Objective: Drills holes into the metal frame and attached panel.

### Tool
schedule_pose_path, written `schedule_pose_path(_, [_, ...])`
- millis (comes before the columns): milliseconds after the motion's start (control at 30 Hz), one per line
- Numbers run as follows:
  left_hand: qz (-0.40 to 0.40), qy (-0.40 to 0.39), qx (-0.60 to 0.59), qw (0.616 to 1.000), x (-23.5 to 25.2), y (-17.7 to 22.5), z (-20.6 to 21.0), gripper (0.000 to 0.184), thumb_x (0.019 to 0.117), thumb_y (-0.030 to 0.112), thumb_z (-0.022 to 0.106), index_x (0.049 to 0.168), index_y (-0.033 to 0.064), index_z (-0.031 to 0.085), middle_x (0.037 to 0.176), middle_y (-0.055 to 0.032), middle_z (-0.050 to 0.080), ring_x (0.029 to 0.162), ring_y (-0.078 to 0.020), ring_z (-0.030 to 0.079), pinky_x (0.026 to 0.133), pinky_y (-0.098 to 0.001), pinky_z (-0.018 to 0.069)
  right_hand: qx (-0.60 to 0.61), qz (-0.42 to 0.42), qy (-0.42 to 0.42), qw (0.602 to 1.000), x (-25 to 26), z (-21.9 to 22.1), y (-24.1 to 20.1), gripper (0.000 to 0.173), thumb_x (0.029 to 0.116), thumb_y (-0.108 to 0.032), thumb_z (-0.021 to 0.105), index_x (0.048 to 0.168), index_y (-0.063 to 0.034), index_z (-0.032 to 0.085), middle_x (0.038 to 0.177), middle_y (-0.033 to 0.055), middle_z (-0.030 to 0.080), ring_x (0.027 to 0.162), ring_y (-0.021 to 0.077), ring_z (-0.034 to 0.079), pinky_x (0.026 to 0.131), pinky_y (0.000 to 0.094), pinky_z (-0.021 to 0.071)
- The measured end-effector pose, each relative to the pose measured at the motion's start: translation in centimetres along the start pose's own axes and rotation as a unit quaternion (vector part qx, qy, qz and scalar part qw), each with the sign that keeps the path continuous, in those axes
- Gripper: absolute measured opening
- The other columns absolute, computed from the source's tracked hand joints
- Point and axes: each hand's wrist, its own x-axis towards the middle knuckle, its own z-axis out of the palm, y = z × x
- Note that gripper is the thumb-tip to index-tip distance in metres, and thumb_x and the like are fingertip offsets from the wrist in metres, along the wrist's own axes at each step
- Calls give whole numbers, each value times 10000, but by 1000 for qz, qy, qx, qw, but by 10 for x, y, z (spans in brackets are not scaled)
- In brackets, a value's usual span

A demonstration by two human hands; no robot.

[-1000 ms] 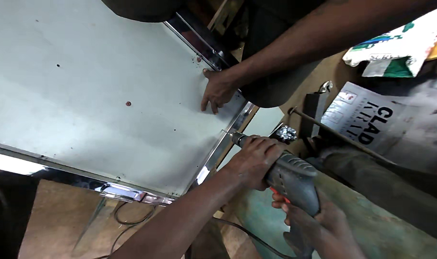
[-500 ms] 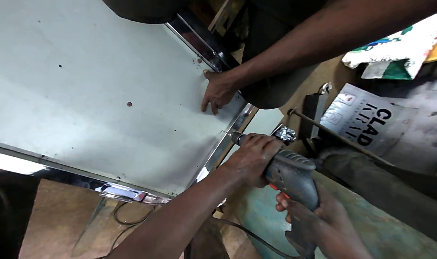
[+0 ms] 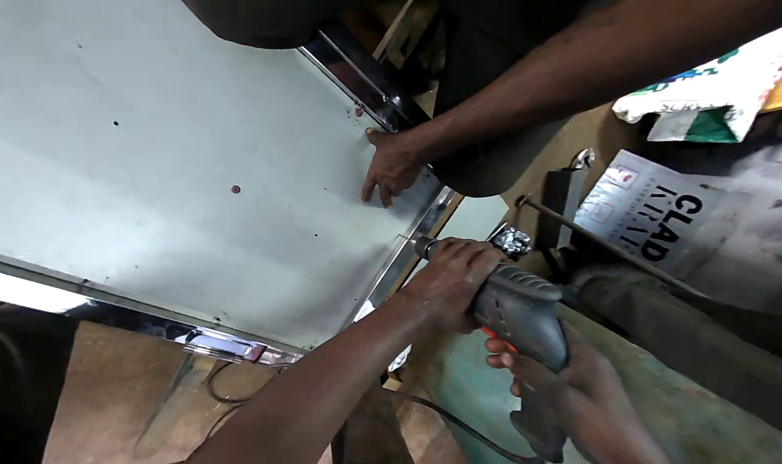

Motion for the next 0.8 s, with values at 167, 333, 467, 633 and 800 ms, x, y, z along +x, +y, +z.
schedule_pose_path(167, [2, 0, -6, 1000, 1, -1, -1, 955, 451, 258, 979, 1305, 41, 611, 1298, -150, 646, 1248, -320, 597, 1088, -547, 448, -10, 20, 14, 1000, 0, 3, -8, 601, 784, -97, 707, 1339, -34, 485, 875, 67, 728, 664, 225, 739, 570, 374, 653])
schedule_pose_path(333, [2, -3, -3, 1000, -1, -1, 0, 944, 458, 264, 975, 1303, 49, 613, 1295, -145, 648, 1245, -311, 599, 1094, -533, 447, 2, 21, 22, 1000, -1, 5, -4, 631, 773, -80, 714, 1355, -36, 475, 872, 80, 728, 656, 234, 736, 562, 379, 650])
schedule_pose_path(467, [-2, -11, -3, 1000, -1, 0, -1, 937, 468, 264, 980, 1303, 48, 612, 1298, -142, 646, 1255, -314, 592, 1103, -539, 438, 0, 13, 10, 1000, 0, 3, -1, 609, 798, -97, 714, 1356, -43, 476, 995, 62, 764, 784, 250, 767, 572, 393, 654])
schedule_pose_path(633, [4, 14, -11, 1000, 0, -1, 0, 938, 445, 261, 978, 1283, 34, 623, 1276, -147, 656, 1230, -316, 606, 1082, -536, 456, -3, 8, 7, 1000, 2, 1, -2, 582, 793, -107, 713, 1331, -46, 499, 965, 70, 767, 764, 256, 764, 562, 393, 648])
schedule_pose_path(800, [10, 26, -7, 1000, -2, -3, 3, 912, 470, 276, 967, 1281, 42, 623, 1271, -139, 658, 1218, -308, 614, 1080, -530, 461, 8, 19, 13, 1000, 0, 4, -5, 603, 788, -86, 711, 1345, -37, 484, 893, 90, 741, 686, 249, 745, 554, 379, 644])
